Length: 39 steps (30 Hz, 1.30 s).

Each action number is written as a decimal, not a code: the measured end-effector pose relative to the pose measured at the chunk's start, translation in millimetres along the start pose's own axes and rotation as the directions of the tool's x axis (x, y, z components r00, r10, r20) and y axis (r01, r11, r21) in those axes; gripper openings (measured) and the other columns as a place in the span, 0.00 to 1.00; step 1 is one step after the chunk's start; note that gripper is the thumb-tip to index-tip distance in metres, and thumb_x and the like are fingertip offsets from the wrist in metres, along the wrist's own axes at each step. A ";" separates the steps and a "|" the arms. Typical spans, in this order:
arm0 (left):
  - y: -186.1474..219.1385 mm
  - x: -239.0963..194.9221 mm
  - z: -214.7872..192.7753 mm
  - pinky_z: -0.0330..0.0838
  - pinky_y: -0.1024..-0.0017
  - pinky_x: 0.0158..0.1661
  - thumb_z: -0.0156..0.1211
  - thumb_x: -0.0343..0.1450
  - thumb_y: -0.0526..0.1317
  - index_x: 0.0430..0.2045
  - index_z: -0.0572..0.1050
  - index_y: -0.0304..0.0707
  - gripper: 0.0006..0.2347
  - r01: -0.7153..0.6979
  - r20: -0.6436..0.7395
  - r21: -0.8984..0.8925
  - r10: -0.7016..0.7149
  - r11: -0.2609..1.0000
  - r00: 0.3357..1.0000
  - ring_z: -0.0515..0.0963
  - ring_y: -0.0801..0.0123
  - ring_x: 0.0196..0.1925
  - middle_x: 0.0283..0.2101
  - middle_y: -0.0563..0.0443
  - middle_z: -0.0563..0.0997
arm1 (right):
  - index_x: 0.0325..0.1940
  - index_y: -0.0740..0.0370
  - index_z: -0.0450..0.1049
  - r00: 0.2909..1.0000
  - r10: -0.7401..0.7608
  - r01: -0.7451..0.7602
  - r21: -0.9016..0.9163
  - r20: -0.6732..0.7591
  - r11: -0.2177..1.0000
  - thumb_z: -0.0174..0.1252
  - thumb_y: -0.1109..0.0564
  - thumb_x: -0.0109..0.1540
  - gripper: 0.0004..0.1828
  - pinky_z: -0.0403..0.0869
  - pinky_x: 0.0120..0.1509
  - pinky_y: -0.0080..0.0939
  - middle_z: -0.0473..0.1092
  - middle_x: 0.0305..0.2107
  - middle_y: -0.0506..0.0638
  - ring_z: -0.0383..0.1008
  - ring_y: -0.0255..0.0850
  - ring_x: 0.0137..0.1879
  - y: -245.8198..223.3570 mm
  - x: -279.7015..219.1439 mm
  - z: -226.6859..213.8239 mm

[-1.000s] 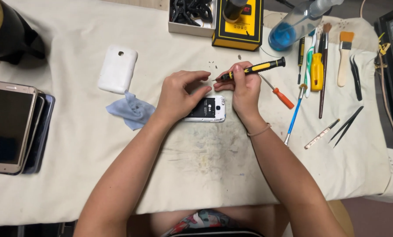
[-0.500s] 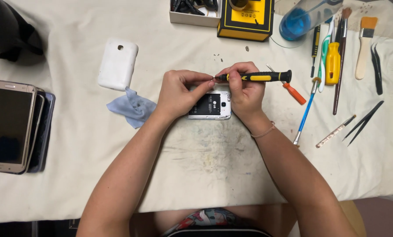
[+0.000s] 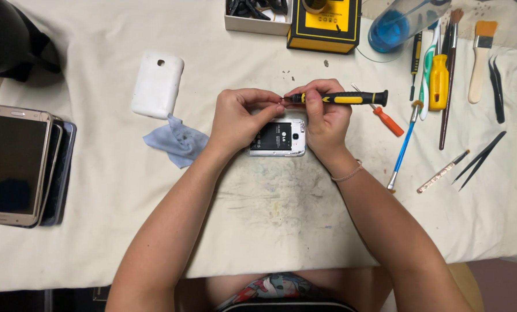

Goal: The person uses a screwdriver to remove screws from the back of a white smartphone. They rotate the device to access different screw locations and place removed screws on the table.

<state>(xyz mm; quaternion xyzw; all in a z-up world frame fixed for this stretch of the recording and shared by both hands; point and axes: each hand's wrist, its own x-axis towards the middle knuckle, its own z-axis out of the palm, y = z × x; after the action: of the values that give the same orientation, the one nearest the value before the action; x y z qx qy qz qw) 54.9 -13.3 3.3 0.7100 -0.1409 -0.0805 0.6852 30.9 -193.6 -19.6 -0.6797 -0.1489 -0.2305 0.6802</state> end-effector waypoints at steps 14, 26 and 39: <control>-1.9 1.1 0.1 0.80 0.72 0.40 0.69 0.67 0.30 0.31 0.85 0.39 0.04 -0.098 -0.045 0.068 0.101 0.993 0.994 0.87 0.66 0.33 0.25 0.47 0.86 | 0.43 0.66 0.64 0.991 0.126 -0.123 0.087 -0.034 0.989 0.45 0.52 0.73 0.13 0.84 0.46 0.40 0.76 0.33 0.62 0.83 0.48 0.41 -14.8 -0.8 6.3; -2.8 -1.8 2.8 0.80 0.71 0.41 0.69 0.66 0.30 0.30 0.85 0.41 0.04 -0.169 -0.055 0.169 0.181 0.971 0.982 0.87 0.64 0.30 0.24 0.49 0.85 | 0.44 0.65 0.63 0.991 0.132 -0.130 0.086 -0.018 0.988 0.45 0.53 0.73 0.11 0.85 0.46 0.41 0.76 0.31 0.62 0.84 0.49 0.40 -11.8 -0.5 4.9; -8.2 -5.3 2.9 0.75 0.71 0.49 0.70 0.67 0.31 0.32 0.83 0.41 0.04 -0.384 -0.017 0.494 0.451 0.780 0.893 0.86 0.68 0.33 0.25 0.54 0.85 | 0.44 0.66 0.62 0.989 0.144 -0.142 0.038 -0.031 0.989 0.48 0.57 0.73 0.09 0.83 0.40 0.38 0.74 0.27 0.59 0.81 0.44 0.32 -14.3 2.9 6.2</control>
<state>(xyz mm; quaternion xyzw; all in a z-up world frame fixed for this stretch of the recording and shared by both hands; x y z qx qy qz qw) 49.8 -14.2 -5.5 0.8113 -0.2640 0.1586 0.4970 26.7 -187.3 -5.7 -0.6725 -0.0923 -0.1899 0.7093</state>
